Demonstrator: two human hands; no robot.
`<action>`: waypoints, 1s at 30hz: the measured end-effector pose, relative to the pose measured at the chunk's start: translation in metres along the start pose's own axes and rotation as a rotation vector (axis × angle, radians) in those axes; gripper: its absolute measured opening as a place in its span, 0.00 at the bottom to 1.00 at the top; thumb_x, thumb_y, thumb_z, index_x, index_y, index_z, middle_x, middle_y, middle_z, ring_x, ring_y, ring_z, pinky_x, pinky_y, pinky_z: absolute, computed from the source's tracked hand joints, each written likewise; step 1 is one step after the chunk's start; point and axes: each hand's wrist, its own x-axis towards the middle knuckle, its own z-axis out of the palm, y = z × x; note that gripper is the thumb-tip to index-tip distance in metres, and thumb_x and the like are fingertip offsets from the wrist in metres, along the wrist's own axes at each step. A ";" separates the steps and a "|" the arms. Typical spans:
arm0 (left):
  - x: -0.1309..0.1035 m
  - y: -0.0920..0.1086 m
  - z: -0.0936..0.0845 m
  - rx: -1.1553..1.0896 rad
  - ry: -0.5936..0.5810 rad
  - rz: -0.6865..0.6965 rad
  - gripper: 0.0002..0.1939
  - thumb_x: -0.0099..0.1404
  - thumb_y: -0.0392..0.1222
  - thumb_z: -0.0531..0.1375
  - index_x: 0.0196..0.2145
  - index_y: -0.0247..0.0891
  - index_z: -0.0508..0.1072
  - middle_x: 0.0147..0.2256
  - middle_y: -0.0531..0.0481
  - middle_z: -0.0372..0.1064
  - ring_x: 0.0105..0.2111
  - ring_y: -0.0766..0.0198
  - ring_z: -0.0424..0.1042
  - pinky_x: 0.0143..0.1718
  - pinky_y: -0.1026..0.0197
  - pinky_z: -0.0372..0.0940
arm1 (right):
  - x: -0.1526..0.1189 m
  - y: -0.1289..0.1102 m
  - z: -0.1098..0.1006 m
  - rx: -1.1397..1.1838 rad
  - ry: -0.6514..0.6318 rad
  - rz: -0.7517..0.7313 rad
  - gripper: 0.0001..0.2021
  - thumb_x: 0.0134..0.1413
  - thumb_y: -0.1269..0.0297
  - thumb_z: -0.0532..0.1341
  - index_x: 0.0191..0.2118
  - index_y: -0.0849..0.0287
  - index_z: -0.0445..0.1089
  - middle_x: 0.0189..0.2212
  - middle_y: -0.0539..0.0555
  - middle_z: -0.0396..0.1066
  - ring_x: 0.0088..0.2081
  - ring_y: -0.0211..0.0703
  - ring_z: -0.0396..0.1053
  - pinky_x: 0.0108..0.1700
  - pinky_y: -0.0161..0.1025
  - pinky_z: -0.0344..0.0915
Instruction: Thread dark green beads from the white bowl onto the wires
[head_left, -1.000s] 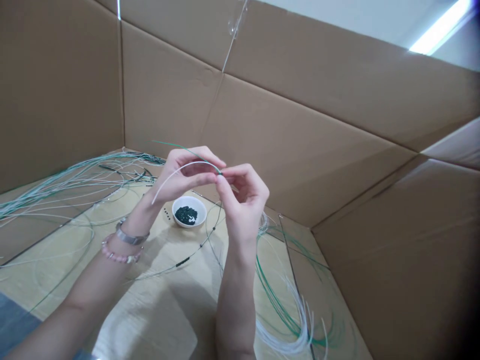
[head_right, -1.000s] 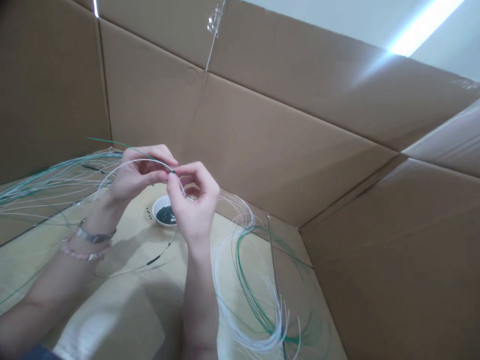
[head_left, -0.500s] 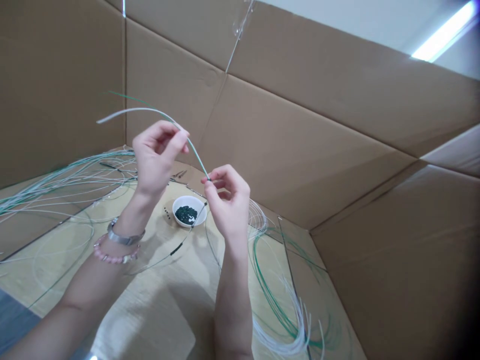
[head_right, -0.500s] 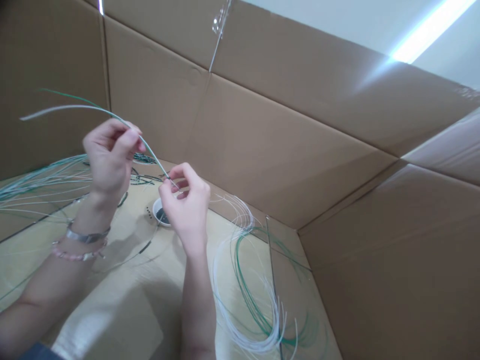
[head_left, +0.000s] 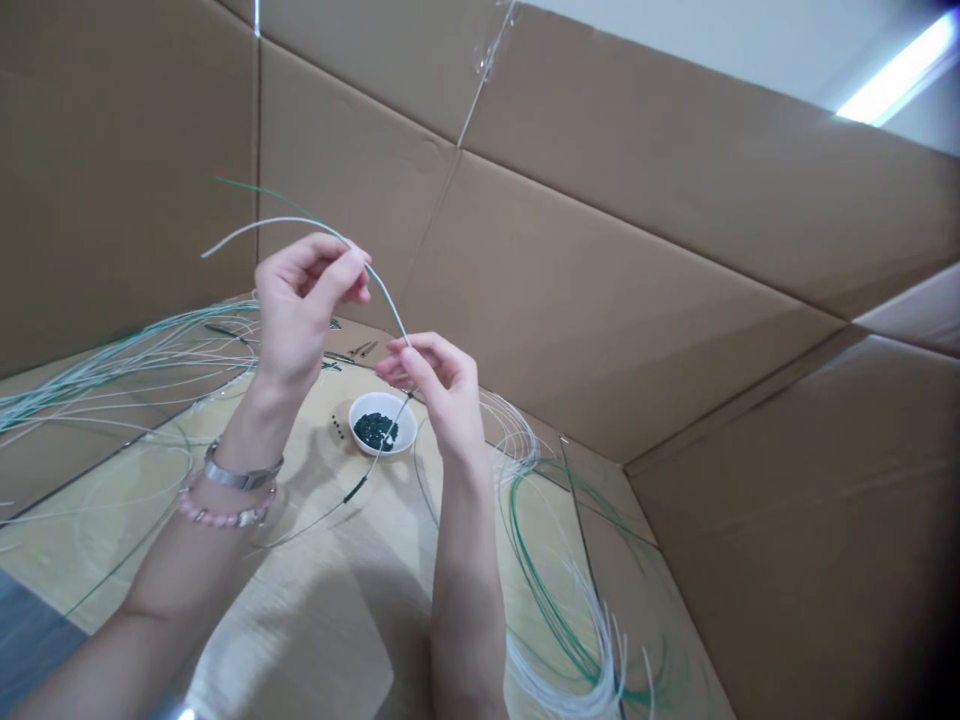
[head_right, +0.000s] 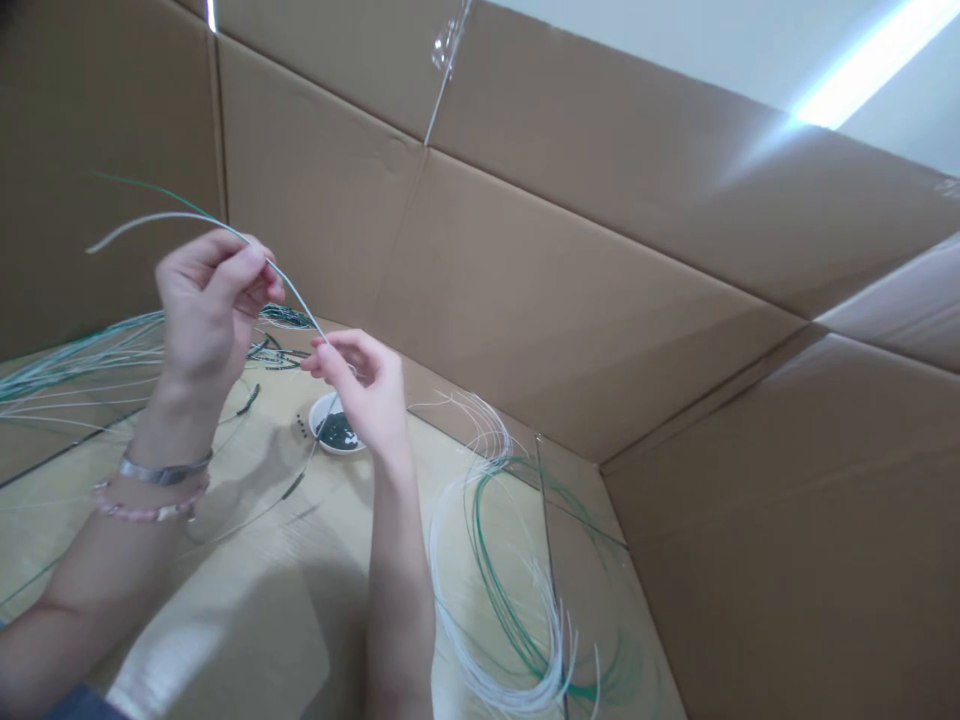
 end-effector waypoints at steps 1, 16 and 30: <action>0.000 -0.001 0.000 0.004 -0.002 0.003 0.12 0.58 0.45 0.65 0.26 0.34 0.71 0.20 0.65 0.66 0.21 0.83 0.64 0.22 0.71 0.62 | 0.000 0.000 0.000 0.020 0.010 0.000 0.11 0.51 0.54 0.61 0.32 0.57 0.70 0.25 0.49 0.74 0.29 0.34 0.72 0.35 0.35 0.70; -0.010 -0.009 0.001 -0.075 -0.522 -0.132 0.11 0.50 0.46 0.69 0.29 0.38 0.77 0.26 0.52 0.71 0.23 0.70 0.70 0.21 0.67 0.66 | -0.008 -0.011 0.000 0.080 0.085 0.000 0.10 0.55 0.59 0.59 0.28 0.59 0.72 0.23 0.49 0.74 0.25 0.31 0.70 0.30 0.31 0.66; -0.012 0.019 -0.003 0.238 -0.643 -0.130 0.04 0.55 0.31 0.61 0.24 0.34 0.71 0.23 0.54 0.67 0.23 0.72 0.68 0.22 0.72 0.63 | -0.014 -0.011 -0.002 -0.149 0.158 -0.028 0.11 0.56 0.57 0.60 0.31 0.58 0.73 0.24 0.50 0.74 0.29 0.35 0.73 0.33 0.33 0.68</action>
